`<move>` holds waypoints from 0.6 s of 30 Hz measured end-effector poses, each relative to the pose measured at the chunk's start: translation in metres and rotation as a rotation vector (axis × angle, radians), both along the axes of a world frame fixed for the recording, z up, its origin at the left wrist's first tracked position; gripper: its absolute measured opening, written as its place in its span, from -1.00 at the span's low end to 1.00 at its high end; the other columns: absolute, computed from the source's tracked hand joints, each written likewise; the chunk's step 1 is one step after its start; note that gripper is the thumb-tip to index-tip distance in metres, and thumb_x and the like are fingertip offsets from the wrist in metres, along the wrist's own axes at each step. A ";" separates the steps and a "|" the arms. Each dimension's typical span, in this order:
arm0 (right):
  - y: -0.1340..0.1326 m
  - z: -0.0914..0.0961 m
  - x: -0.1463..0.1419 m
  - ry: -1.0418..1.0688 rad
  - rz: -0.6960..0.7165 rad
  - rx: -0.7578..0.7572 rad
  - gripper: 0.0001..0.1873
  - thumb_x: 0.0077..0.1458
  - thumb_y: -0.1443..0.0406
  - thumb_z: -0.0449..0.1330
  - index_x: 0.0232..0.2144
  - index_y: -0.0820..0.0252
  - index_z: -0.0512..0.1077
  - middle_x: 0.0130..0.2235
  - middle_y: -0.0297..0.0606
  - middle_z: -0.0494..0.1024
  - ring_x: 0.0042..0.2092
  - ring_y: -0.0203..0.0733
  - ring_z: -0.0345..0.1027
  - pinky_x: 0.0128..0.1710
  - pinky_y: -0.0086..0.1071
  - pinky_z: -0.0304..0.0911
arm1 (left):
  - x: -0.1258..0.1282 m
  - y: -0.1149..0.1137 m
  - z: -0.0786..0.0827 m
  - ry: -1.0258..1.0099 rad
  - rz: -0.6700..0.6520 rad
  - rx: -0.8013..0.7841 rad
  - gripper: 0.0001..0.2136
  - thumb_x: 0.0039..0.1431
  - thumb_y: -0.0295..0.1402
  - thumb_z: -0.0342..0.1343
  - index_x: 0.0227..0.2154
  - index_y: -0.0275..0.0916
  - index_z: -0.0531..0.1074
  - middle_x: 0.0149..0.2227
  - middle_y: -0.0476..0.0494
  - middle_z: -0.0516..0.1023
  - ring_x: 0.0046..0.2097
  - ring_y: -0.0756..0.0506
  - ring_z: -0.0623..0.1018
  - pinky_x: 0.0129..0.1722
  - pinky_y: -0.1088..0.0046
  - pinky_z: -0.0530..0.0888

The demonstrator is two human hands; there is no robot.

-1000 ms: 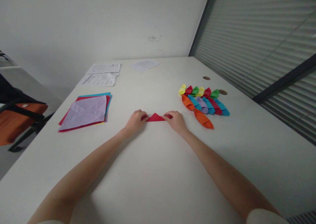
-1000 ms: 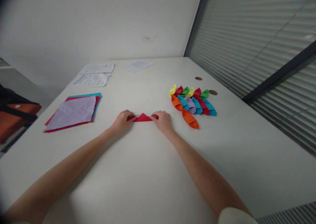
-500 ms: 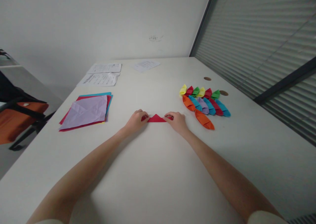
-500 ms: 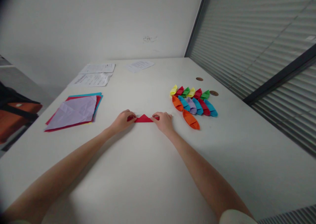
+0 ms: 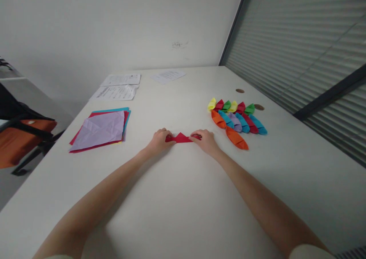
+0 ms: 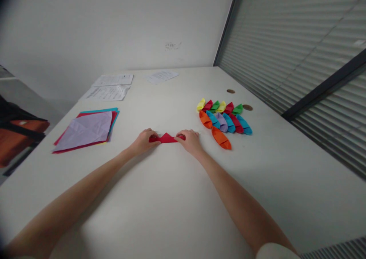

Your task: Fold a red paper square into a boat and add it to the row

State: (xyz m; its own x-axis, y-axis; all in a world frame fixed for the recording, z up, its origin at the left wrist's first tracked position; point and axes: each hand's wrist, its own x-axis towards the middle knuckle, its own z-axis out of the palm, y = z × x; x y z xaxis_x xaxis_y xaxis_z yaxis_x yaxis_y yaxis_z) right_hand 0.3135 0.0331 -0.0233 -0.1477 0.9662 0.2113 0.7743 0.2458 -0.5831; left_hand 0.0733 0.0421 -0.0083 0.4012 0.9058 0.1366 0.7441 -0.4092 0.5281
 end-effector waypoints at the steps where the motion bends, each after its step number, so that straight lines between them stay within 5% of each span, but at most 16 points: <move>1: 0.001 0.000 0.002 0.008 0.021 -0.002 -0.87 0.11 0.21 0.27 -0.31 0.09 0.58 -0.25 -0.23 0.63 -0.22 -0.10 0.39 -0.13 -0.20 0.17 | 0.000 0.001 0.000 -0.017 0.007 -0.011 -0.83 0.04 -0.29 0.26 -0.35 -0.28 0.50 -0.31 -0.16 0.49 -0.27 -0.11 0.45 -0.23 0.34 0.39; 9: 0.003 -0.003 0.010 0.095 0.143 0.082 -0.86 0.07 0.20 0.31 -0.32 0.10 0.60 -0.37 -0.24 0.48 -0.26 -0.13 0.33 -0.18 -0.20 0.27 | -0.002 -0.001 -0.007 -0.300 -0.073 -0.099 -0.90 0.06 -0.37 0.22 -0.35 -0.26 0.47 -0.37 -0.06 0.54 -0.35 -0.03 0.48 -0.30 0.44 0.41; 18: -0.003 0.001 0.006 0.336 0.194 0.215 -0.79 0.09 0.09 0.27 -0.35 0.07 0.54 -0.24 -0.24 0.33 -0.19 -0.16 0.33 -0.19 -0.23 0.39 | -0.001 -0.003 -0.003 -0.332 -0.088 0.051 -0.92 0.09 -0.43 0.19 -0.35 -0.27 0.56 -0.35 -0.12 0.55 -0.36 -0.01 0.49 -0.34 0.49 0.40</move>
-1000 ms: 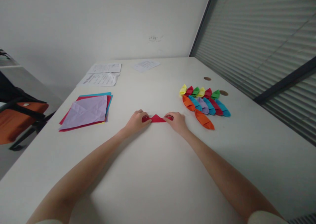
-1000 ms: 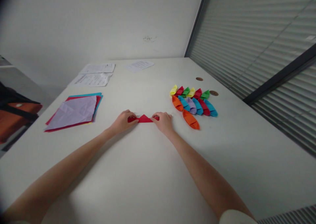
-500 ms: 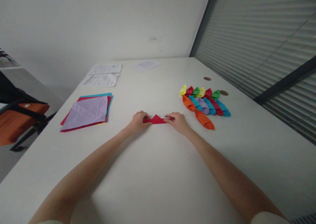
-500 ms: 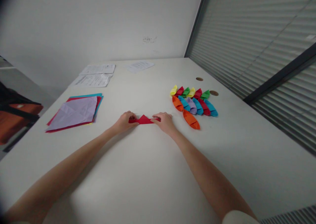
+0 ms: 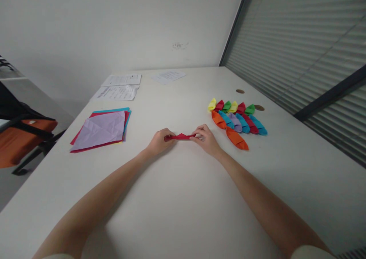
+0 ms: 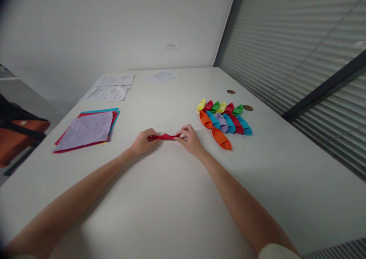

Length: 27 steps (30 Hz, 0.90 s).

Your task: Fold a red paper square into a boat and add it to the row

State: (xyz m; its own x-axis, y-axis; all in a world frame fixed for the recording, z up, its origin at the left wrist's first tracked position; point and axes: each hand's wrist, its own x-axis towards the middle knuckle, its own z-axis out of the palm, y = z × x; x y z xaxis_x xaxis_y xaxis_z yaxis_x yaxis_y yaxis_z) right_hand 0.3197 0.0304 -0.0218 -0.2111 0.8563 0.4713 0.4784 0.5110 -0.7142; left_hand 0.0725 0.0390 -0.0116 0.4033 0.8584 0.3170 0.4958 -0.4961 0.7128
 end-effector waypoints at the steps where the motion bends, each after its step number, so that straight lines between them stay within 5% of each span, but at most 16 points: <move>1: 0.000 0.001 0.000 0.017 -0.006 0.016 -0.79 0.08 0.10 0.28 -0.33 0.08 0.53 -0.24 -0.24 0.34 -0.19 -0.16 0.33 -0.18 -0.23 0.38 | 0.000 0.000 0.000 -0.007 0.008 -0.001 -0.92 0.09 -0.43 0.19 -0.35 -0.28 0.56 -0.36 -0.12 0.55 -0.36 -0.01 0.49 -0.34 0.50 0.40; 10: 0.001 -0.003 -0.002 0.210 -0.016 -0.006 -0.70 -0.02 0.14 0.36 -0.40 0.11 0.32 -0.38 -0.36 0.38 -0.34 -0.23 0.31 -0.28 -0.29 0.29 | 0.000 0.000 -0.002 -0.054 0.037 -0.074 -0.88 0.11 -0.34 0.20 -0.34 -0.27 0.56 -0.34 -0.14 0.59 -0.34 -0.03 0.51 -0.30 0.45 0.43; 19: -0.005 0.010 -0.002 0.178 -0.006 0.038 -0.72 0.02 0.09 0.32 -0.52 0.12 0.41 -0.43 -0.31 0.46 -0.37 -0.21 0.31 -0.32 -0.30 0.25 | -0.003 0.001 0.001 -0.103 0.037 -0.112 -0.83 0.08 -0.30 0.22 -0.30 -0.28 0.57 -0.29 -0.18 0.61 -0.31 -0.06 0.52 -0.26 0.41 0.45; 27: -0.003 0.006 -0.001 0.249 -0.095 -0.032 -0.72 -0.01 0.08 0.30 -0.53 0.12 0.40 -0.45 -0.30 0.48 -0.36 -0.20 0.32 -0.31 -0.29 0.27 | -0.001 0.000 0.004 -0.318 0.083 -0.274 -0.72 -0.03 -0.22 0.29 -0.31 -0.32 0.57 -0.43 -0.14 0.61 -0.44 -0.03 0.52 -0.42 0.47 0.44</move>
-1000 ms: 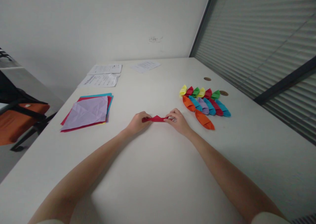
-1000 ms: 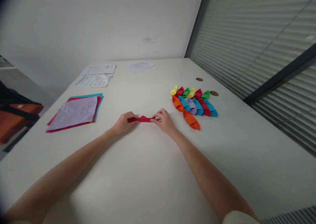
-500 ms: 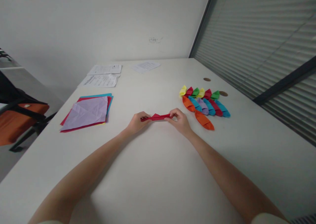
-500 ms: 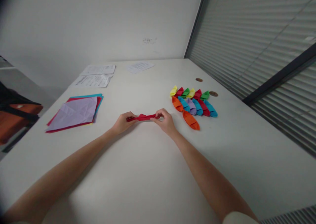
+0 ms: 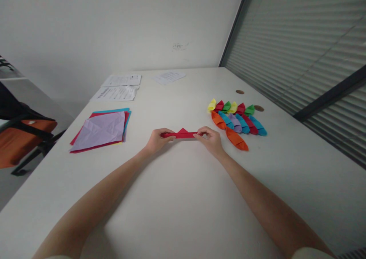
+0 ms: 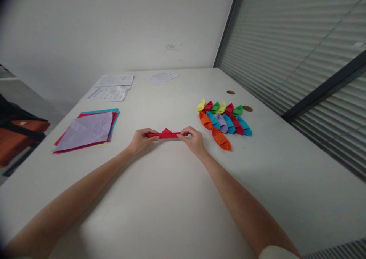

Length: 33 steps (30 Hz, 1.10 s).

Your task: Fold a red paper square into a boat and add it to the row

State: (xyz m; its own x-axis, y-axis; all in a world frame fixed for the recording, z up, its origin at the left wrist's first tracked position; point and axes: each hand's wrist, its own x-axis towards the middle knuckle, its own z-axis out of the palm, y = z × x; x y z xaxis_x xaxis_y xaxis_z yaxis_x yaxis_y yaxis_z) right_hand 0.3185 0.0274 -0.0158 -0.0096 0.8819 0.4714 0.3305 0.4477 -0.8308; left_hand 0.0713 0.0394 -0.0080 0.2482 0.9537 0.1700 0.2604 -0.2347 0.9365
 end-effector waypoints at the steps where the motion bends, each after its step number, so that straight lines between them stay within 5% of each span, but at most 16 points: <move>1: 0.001 -0.001 0.000 0.010 0.000 -0.005 -0.73 -0.01 0.09 0.31 -0.53 0.12 0.41 -0.45 -0.30 0.48 -0.36 -0.20 0.32 -0.30 -0.29 0.27 | 0.000 0.000 0.000 0.000 -0.001 -0.001 -0.73 -0.02 -0.22 0.30 -0.32 -0.32 0.57 -0.43 -0.14 0.61 -0.44 -0.02 0.52 -0.42 0.47 0.44; 8: 0.002 -0.005 -0.001 0.052 0.040 -0.056 -0.75 -0.06 0.12 0.34 -0.35 0.12 0.51 -0.37 -0.30 0.53 -0.32 -0.19 0.38 -0.23 -0.27 0.30 | -0.001 -0.002 0.002 0.183 -0.054 0.129 -0.79 0.07 -0.29 0.21 -0.27 -0.29 0.57 -0.31 -0.17 0.62 -0.33 -0.03 0.54 -0.30 0.46 0.46; 13: -0.003 0.003 -0.002 -0.053 0.112 -0.077 -0.82 0.02 0.14 0.29 -0.42 0.12 0.55 -0.39 -0.30 0.53 -0.31 -0.19 0.38 -0.23 -0.27 0.29 | 0.000 -0.002 0.001 0.305 -0.120 0.250 -0.78 0.11 -0.22 0.22 -0.27 -0.25 0.59 -0.35 -0.13 0.56 -0.38 -0.01 0.47 -0.36 0.48 0.39; 23: -0.005 0.007 -0.008 -0.129 0.140 -0.082 -0.84 0.06 0.17 0.24 -0.48 0.09 0.51 -0.41 -0.28 0.54 -0.28 -0.16 0.37 -0.20 -0.24 0.27 | -0.005 0.001 0.014 0.270 -0.235 0.080 -0.77 0.12 -0.22 0.17 -0.51 -0.27 0.54 -0.48 -0.06 0.51 -0.47 0.03 0.41 -0.45 0.50 0.34; 33: -0.012 0.011 -0.020 -0.254 0.191 -0.023 -0.79 0.14 0.15 0.21 -0.46 0.09 0.51 -0.40 -0.28 0.56 -0.28 -0.15 0.34 -0.16 -0.21 0.21 | 0.002 -0.004 0.022 0.390 -0.215 0.164 -0.84 0.07 -0.30 0.23 -0.54 -0.25 0.53 -0.55 -0.02 0.46 -0.49 0.03 0.38 -0.46 0.51 0.29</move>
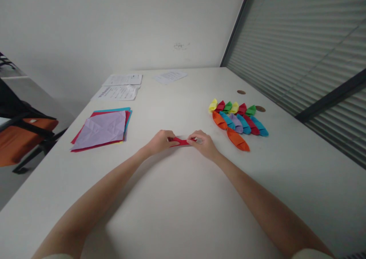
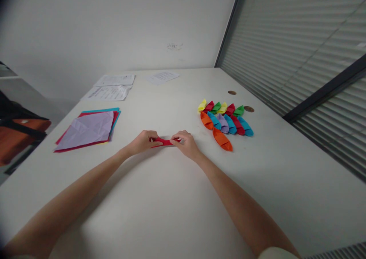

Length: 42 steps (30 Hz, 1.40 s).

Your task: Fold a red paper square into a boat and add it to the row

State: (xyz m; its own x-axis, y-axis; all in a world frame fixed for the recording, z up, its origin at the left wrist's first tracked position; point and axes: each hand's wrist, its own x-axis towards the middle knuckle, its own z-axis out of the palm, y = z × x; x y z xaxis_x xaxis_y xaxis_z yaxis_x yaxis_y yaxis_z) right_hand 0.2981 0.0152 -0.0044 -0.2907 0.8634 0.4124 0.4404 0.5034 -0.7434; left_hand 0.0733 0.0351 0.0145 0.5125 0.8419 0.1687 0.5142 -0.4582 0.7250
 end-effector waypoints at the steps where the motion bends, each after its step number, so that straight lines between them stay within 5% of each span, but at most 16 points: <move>1: 0.000 0.000 0.000 -0.030 0.004 0.007 -0.81 0.14 0.15 0.22 -0.43 0.09 0.53 -0.39 -0.28 0.56 -0.27 -0.15 0.34 -0.14 -0.20 0.19 | 0.000 0.000 0.000 -0.003 -0.017 -0.006 -0.83 0.09 -0.29 0.22 -0.54 -0.25 0.54 -0.56 -0.02 0.45 -0.50 0.03 0.37 -0.46 0.51 0.29; 5: 0.000 -0.001 -0.001 -0.152 0.046 0.033 -0.84 0.10 0.14 0.29 -0.31 0.05 0.58 -0.35 -0.27 0.57 -0.24 -0.13 0.34 -0.13 -0.20 0.15 | -0.001 -0.001 0.001 -0.001 -0.112 -0.022 -0.79 0.13 -0.21 0.18 -0.46 -0.23 0.59 -0.55 -0.02 0.44 -0.49 0.03 0.36 -0.47 0.50 0.27; 13: 0.005 -0.007 0.000 -0.145 0.017 -0.006 -0.79 0.13 0.12 0.27 -0.47 0.02 0.60 -0.46 -0.27 0.52 -0.28 -0.13 0.30 -0.21 -0.22 0.16 | -0.002 0.001 -0.002 0.030 -0.146 0.029 -0.78 0.17 -0.20 0.17 -0.45 -0.23 0.55 -0.51 -0.02 0.46 -0.48 0.03 0.37 -0.44 0.51 0.30; 16: 0.008 -0.010 0.001 -0.182 -0.015 -0.046 -0.80 0.12 0.13 0.27 -0.49 0.01 0.60 -0.49 -0.28 0.52 -0.28 -0.12 0.30 -0.20 -0.21 0.15 | -0.003 0.002 -0.007 0.115 -0.141 0.141 -0.85 0.18 -0.26 0.19 -0.28 -0.22 0.55 -0.43 -0.04 0.50 -0.43 0.01 0.43 -0.37 0.49 0.34; 19: 0.012 -0.016 0.004 -0.233 -0.089 -0.059 -0.80 0.13 0.15 0.26 -0.48 0.01 0.59 -0.46 -0.28 0.55 -0.27 -0.12 0.32 -0.17 -0.19 0.14 | 0.000 -0.002 -0.012 0.185 -0.047 0.353 -0.67 0.19 -0.35 0.20 0.02 -0.22 0.43 -0.23 -0.17 0.53 -0.25 -0.08 0.51 -0.18 0.38 0.40; 23: 0.017 -0.023 0.009 -0.314 -0.252 -0.066 -0.84 0.13 0.22 0.25 -0.46 0.02 0.60 -0.37 -0.26 0.61 -0.21 -0.07 0.36 -0.13 -0.15 0.10 | 0.010 -0.014 -0.016 0.329 -0.014 0.589 -0.80 0.27 -0.36 0.10 -0.08 -0.24 0.47 -0.12 -0.27 0.50 -0.08 -0.19 0.49 -0.05 0.19 0.39; 29: 0.016 -0.023 0.009 -0.400 -0.310 -0.052 -0.87 0.13 0.28 0.26 -0.45 0.07 0.57 -0.30 -0.22 0.62 -0.17 -0.03 0.35 -0.12 -0.16 0.07 | 0.022 -0.026 -0.028 0.313 -0.110 0.523 -0.67 0.28 -0.16 0.07 -0.05 -0.30 0.41 0.00 -0.34 0.46 0.02 -0.23 0.47 0.04 0.15 0.42; 35: 0.009 -0.013 0.007 -0.522 -0.301 0.056 -0.80 0.22 0.28 0.16 -0.14 0.13 0.53 -0.18 -0.17 0.52 -0.16 -0.09 0.35 -0.13 -0.21 0.11 | 0.022 -0.026 -0.028 0.369 -0.043 0.513 -0.43 0.23 0.08 -0.03 0.10 -0.29 0.33 0.02 -0.38 0.43 0.05 -0.29 0.45 0.05 0.07 0.41; 42: 0.001 -0.009 0.005 -0.646 -0.229 0.253 -0.77 0.23 0.34 0.12 -0.16 0.09 0.56 -0.09 -0.18 0.52 -0.03 0.00 0.21 -0.08 -0.15 0.05 | 0.019 -0.026 -0.025 0.439 -0.002 0.523 -0.35 0.19 0.18 -0.09 0.08 -0.27 0.38 0.11 -0.34 0.39 0.10 -0.36 0.37 0.09 0.00 0.35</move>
